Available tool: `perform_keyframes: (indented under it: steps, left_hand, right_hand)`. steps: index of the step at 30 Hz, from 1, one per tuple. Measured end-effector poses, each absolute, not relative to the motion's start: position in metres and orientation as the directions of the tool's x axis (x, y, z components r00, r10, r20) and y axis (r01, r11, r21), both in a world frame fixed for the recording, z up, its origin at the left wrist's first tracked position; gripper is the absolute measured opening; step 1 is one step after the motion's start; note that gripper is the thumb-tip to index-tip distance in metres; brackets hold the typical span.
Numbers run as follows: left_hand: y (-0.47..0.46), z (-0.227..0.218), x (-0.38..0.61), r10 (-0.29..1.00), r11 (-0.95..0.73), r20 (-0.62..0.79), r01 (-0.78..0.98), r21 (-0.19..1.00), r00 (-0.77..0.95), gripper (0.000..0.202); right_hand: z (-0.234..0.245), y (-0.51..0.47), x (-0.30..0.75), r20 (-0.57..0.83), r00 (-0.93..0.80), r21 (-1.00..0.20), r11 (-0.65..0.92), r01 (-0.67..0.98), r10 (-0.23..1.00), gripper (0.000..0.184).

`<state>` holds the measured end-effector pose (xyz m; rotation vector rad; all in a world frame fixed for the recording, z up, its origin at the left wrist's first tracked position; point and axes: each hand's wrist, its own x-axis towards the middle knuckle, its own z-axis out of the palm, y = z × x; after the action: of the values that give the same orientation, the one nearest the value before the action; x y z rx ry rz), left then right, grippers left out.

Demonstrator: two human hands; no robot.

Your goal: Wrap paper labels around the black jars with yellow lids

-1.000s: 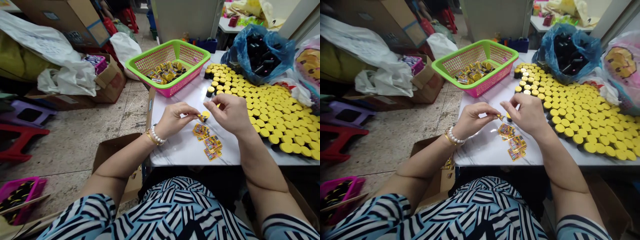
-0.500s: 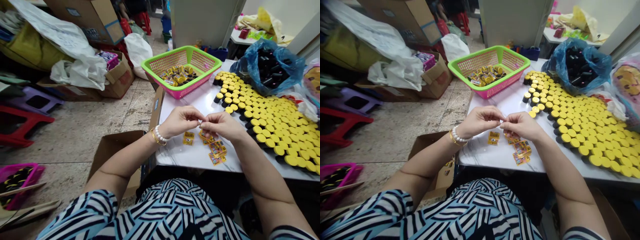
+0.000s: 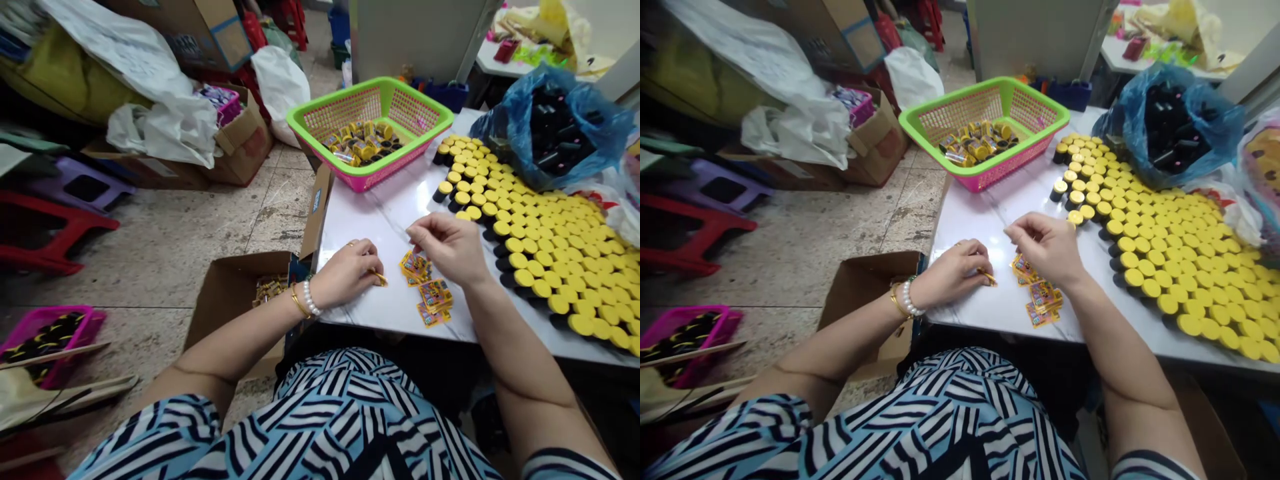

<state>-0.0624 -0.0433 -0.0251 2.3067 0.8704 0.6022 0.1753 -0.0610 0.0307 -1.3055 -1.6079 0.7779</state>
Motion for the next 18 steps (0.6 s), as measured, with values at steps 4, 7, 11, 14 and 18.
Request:
perform_keyframes:
  steps: [4,7,11,14,18]
  left_hand:
    - [-0.029,-0.007,-0.056,0.825,-0.182,-0.010,0.283,0.942,0.565,0.032]
    - [-0.018,0.014,-0.050,0.802,0.166,-0.184,0.084,0.983,0.568,0.052]
    - [-0.022,0.026,-0.032,0.777,0.199,-0.184,0.042,0.979,0.601,0.058]
    - [-0.034,0.021,-0.021,0.797,0.185,-0.159,0.016,0.983,0.583,0.059]
    - [-0.055,0.013,-0.020,0.870,0.156,-0.084,-0.111,0.981,0.486,0.068]
  right_hand:
    - [0.027,-0.062,0.170,0.342,-0.025,-0.853,0.322,0.410,0.939,0.025]
    - [0.027,-0.060,0.174,0.420,-0.093,-0.836,0.424,0.348,0.903,0.022]
    - [0.020,-0.056,0.176,0.233,-0.211,-0.952,0.267,0.149,0.949,0.049]
    - [0.014,-0.055,0.177,0.013,-0.210,-1.000,0.012,-0.008,0.978,0.046]
    - [0.014,-0.058,0.179,-0.070,-0.303,-0.992,-0.097,-0.076,0.950,0.027]
